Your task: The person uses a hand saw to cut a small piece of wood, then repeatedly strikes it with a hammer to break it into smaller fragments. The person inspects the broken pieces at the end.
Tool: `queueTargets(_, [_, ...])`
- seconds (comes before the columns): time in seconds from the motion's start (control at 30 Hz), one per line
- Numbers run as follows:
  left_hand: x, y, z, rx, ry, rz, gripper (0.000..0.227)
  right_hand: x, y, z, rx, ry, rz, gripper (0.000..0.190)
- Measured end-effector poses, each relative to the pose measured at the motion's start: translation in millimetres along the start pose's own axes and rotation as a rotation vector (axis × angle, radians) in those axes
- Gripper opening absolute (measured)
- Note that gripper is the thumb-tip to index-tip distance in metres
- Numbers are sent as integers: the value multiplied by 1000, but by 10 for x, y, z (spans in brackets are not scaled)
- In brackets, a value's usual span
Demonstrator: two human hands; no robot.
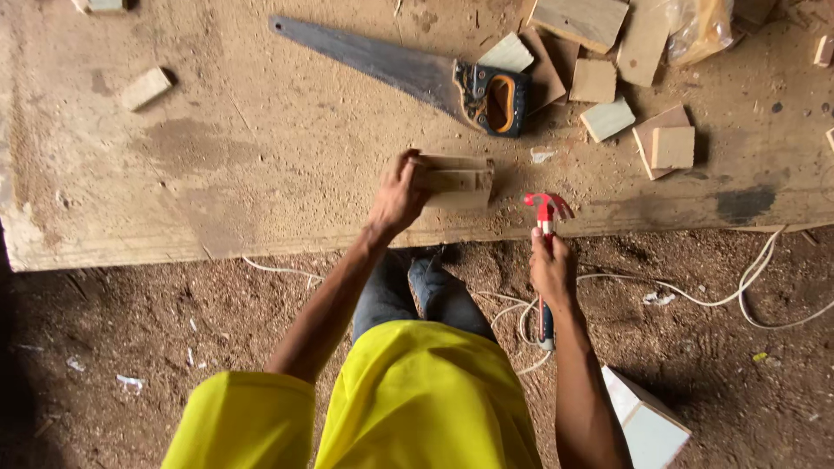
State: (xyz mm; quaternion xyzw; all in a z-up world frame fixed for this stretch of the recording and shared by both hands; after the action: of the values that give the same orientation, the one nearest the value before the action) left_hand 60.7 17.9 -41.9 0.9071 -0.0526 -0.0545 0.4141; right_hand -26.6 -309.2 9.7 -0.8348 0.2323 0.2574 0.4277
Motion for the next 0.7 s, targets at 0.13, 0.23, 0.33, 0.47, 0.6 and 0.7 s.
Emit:
queueTargets(0.13, [-236, 18, -255, -200, 95, -51, 80, -147, -17, -164, 85, 66, 47, 39])
queueTargets(0.23, [-244, 249, -475, -214, 118, 30, 63, -206, -83, -144, 98, 85, 69, 38])
queueTargets(0.33, [-183, 505, -535, -14, 60, 111, 32, -241, -207, -63, -6, 73, 24, 36])
queueTargets(0.47, [-106, 567, -555, 3, 45, 67, 27, -233, -632, 71, -234, 65, -127, 32])
queueTargets(0.6, [-56, 384, -440, 89, -31, -49, 24, -266, -1219, 49, -229, 32, -340, 27])
queueTargets(0.7, [-79, 289, -352, 146, -39, -33, 23, -424, -1631, -64, -97, 304, -614, 28])
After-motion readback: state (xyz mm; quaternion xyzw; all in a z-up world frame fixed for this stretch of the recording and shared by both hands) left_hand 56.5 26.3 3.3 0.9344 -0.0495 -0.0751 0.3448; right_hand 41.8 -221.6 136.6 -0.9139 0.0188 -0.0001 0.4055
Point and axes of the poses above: each hand's wrist, its own x-axis towards the middle knuckle, its own z-axis out of the palm, y = z × x, the point moved 7 cm from there along x, towards the middle knuckle, and after that the axes turned 8 degrees about -x, right-handed, at the moved point
